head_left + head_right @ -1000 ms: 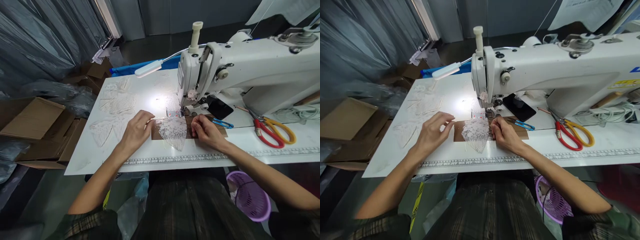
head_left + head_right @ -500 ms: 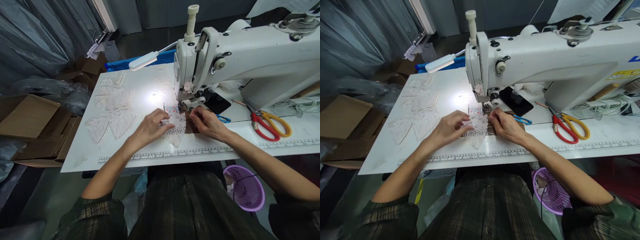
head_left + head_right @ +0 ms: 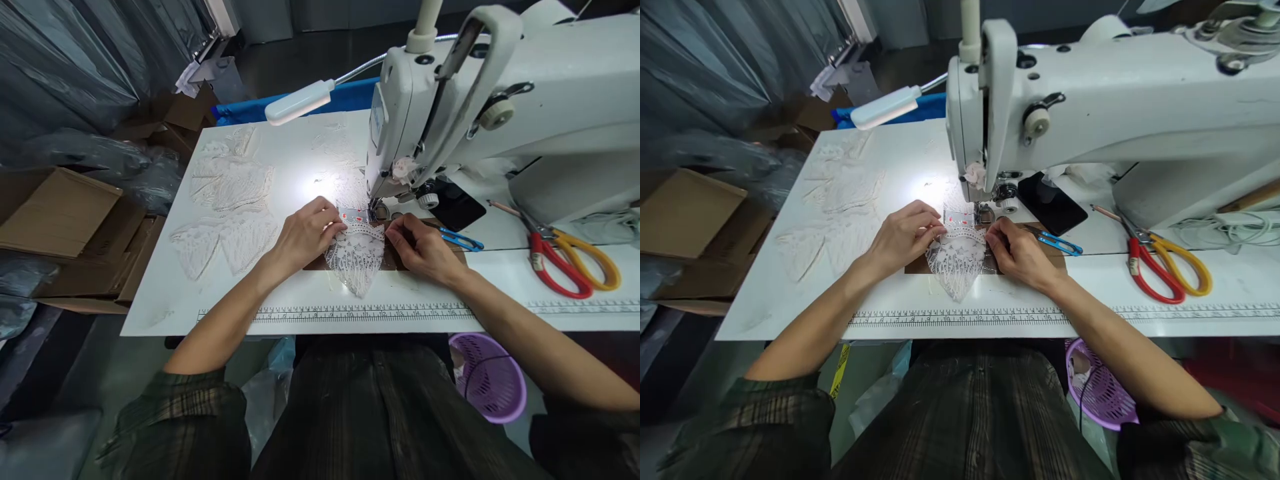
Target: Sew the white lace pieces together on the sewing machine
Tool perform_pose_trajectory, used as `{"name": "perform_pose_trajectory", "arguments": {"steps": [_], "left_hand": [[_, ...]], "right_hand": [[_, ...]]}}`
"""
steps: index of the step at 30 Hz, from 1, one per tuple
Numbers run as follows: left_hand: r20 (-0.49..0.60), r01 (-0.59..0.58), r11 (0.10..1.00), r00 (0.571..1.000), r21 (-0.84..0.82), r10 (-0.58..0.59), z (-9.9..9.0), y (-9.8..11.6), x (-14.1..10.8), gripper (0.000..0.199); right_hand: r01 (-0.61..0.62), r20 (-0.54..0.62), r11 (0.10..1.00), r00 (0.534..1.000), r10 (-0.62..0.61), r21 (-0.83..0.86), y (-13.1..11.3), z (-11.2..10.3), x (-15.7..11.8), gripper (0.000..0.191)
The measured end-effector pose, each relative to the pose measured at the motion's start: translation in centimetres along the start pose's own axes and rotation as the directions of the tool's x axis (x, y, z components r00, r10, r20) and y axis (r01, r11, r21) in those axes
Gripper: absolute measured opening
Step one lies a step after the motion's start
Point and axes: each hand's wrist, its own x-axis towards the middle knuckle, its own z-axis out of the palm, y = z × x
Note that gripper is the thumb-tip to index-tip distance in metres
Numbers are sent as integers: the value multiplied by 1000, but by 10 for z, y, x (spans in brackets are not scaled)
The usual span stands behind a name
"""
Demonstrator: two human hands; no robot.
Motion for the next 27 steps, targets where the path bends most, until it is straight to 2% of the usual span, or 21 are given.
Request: {"name": "perform_pose_trajectory", "arguments": {"steps": [2, 4, 6, 8, 10, 13, 15, 17, 19, 20, 22, 24, 27], "left_hand": [[34, -68, 998, 997, -3, 68, -1, 8, 11, 20], [76, -112, 988, 990, -110, 121, -1, 17, 24, 20], [110, -108, 965, 984, -239, 138, 0, 24, 34, 23], [138, -82, 962, 983, -259, 121, -3, 25, 39, 23], [188, -70, 991, 978, -116, 91, -9, 20, 37, 22], [247, -95, 969, 968, 230, 36, -18, 10, 25, 16], [213, -104, 952, 976, 286, 43, -17, 11, 14, 17], [205, -168, 979, 968, 113, 143, -6, 19, 4, 21], [214, -260, 959, 936, -113, 279, 10, 31, -4, 25], [208, -279, 946, 928, -166, 311, 19, 36, -7, 30], [185, -255, 958, 943, -132, 277, 33, 43, -10, 47], [160, -170, 985, 972, -20, 171, 41, 44, -11, 56], [138, -73, 996, 988, 51, 65, 42, 41, -11, 41]], "right_hand": [[-24, -10, 999, 1000, 24, 39, 1, 1, 0, 14], [-57, -29, 996, 998, 59, 69, 2, 2, 0, 16], [-95, -48, 989, 994, 101, 111, 2, 0, 0, 20], [-117, -31, 984, 992, 122, 131, 1, -6, 0, 23], [-128, 45, 990, 991, 125, 62, -3, -15, 0, 28], [-81, 157, 978, 981, 112, -192, -9, -29, 2, 21], [5, 188, 940, 980, 63, -341, -11, -31, 3, 10], [82, 220, 897, 975, 17, -434, -11, -29, 4, 2], [130, 259, 862, 966, 1, -490, -12, -24, 5, 10], [142, 269, 843, 963, 4, -518, -13, -23, 5, 13], [153, 267, 817, 964, 1, -555, -14, -24, 5, 17], [152, 252, 850, 968, -24, -504, -14, -30, 4, 19], [131, 259, 979, 962, -87, -158, -13, -39, 2, 22]]}}
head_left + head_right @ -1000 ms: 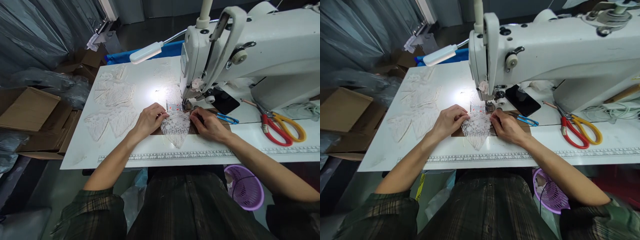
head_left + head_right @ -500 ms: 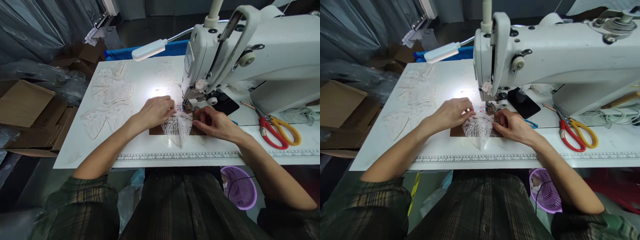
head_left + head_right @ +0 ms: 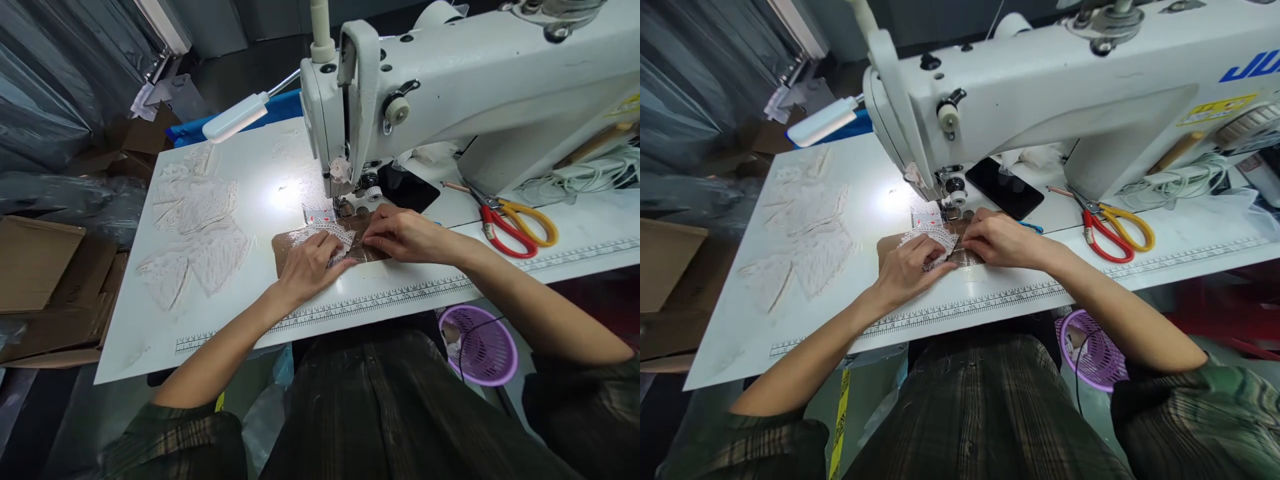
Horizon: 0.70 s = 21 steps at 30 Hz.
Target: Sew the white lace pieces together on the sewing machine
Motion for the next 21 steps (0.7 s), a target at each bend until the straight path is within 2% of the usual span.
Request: {"name": "perform_pose_trajectory", "arguments": {"steps": [2, 5, 8, 10, 11, 13, 15, 16, 18, 21], "left_hand": [[-2, 25, 999, 1000, -28, -25, -4, -1, -1, 31], [-8, 59, 995, 998, -79, -60, -9, 0, -2, 23], [-22, 81, 991, 996, -111, -84, -12, 1, -2, 19], [-13, 74, 990, 997, -121, -76, -14, 0, -2, 19], [-9, 63, 991, 998, -114, -64, -14, 0, -3, 21], [-12, 32, 998, 999, -62, -33, -16, -1, -4, 26], [-13, -5, 999, 1000, 34, 6, -17, 1, -4, 27], [-6, -22, 996, 1000, 83, 23, -18, 4, -4, 27], [31, -47, 988, 999, 146, 43, -20, 9, -2, 24], [98, -63, 983, 994, 171, 47, -23, 14, -2, 20]], "right_hand": [[18, -26, 957, 1000, -10, 290, 0, 1, -1, 20], [-65, -11, 782, 996, 91, 619, -4, 12, 3, 21], [-184, 132, 571, 982, 132, 800, -11, 26, 8, 26], [-193, 165, 521, 981, 100, 832, -16, 31, 10, 27], [-170, 153, 545, 985, 78, 821, -18, 32, 11, 27], [-85, 87, 696, 996, 32, 713, -22, 31, 10, 26], [31, 9, 875, 999, -41, 483, -24, 29, 9, 23], [78, -18, 930, 997, -76, 360, -25, 29, 9, 21], [113, -39, 973, 994, -107, 203, -25, 29, 9, 18], [64, -48, 987, 997, -58, 148, -18, 30, 9, 17]]}}
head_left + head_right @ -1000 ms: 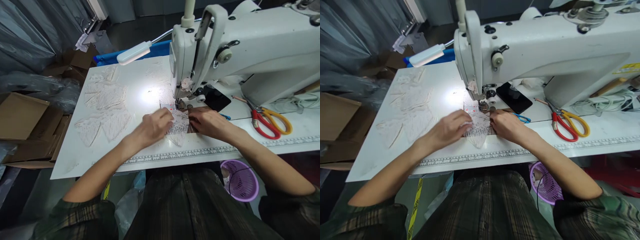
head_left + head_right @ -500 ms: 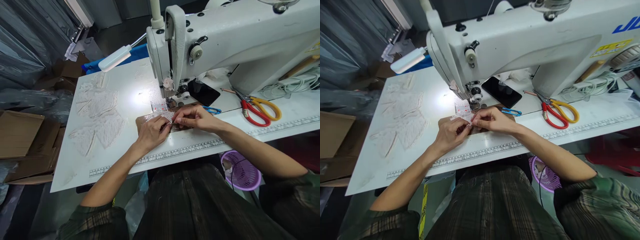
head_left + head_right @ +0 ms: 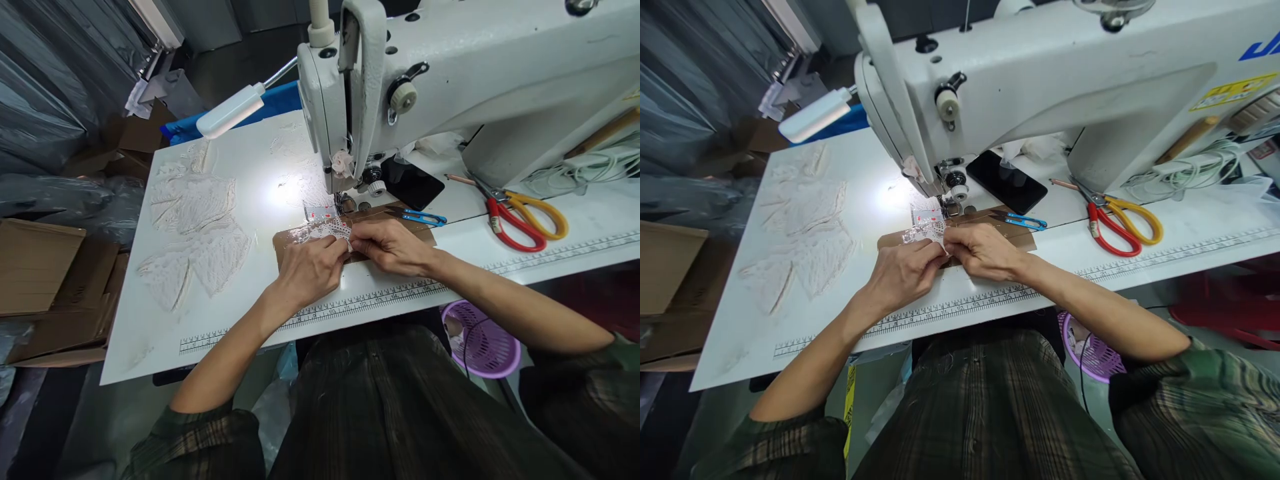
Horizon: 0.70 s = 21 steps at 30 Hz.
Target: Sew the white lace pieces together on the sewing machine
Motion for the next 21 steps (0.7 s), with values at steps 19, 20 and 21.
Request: {"name": "perform_pose_trajectory", "arguments": {"steps": [19, 20, 21], "left_hand": [[159, 298, 661, 952, -689, -263, -19, -26, -21, 25], [138, 310, 644, 943, -699, -304, -20, -29, -21, 28], [125, 324, 628, 932, -707, -339, -21, -33, -20, 29]], "right_hand": [[-85, 101, 961, 993, 61, 263, -9, -5, 22, 26], [-124, 83, 943, 991, 103, 310, -9, -3, 27, 25], [-163, 55, 919, 987, 154, 359, -8, 0, 32, 24]]}}
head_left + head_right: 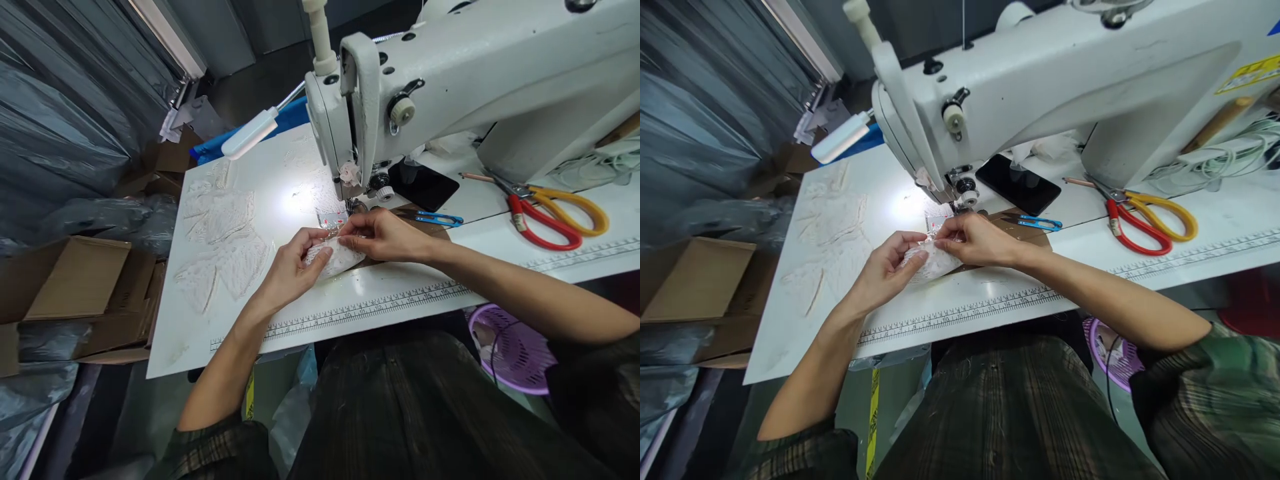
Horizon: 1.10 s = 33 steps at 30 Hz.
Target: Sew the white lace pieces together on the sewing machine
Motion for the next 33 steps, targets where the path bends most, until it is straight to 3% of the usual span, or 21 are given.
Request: {"name": "perform_pose_trajectory", "arguments": {"steps": [6, 10, 13, 17, 20, 24, 33], "left_hand": [[-31, 114, 971, 992, -210, -123, -19, -9, 29, 29], [-20, 151, 908, 985, -392, -172, -26, -17, 40, 33], [-52, 168, 858, 974, -486, -220, -25, -22, 39, 31], [-75, 218, 787, 946, -578, -316, -20, -24, 38, 31], [-69, 235, 755, 935, -612, -347, -18, -23, 40, 31], [-37, 243, 773, 945, -586, -326, -22, -27, 41, 34], [-197, 191, 745, 896, -639, -398, -39, -35, 37, 47]], "right_hand": [[-118, -155, 976, 977, 147, 183, 4, 15, 25, 18], [-108, -160, 954, 975, 157, 279, 4, 26, 38, 14], [-93, -165, 931, 973, 160, 354, 6, 33, 43, 15], [-123, -269, 903, 930, 250, 413, 13, 38, 46, 16], [-141, -282, 877, 913, 295, 460, 16, 38, 46, 15], [-166, -290, 909, 912, 289, 383, 20, 36, 47, 15], [-175, -333, 964, 913, 235, 201, 31, 42, 48, 22]]}}
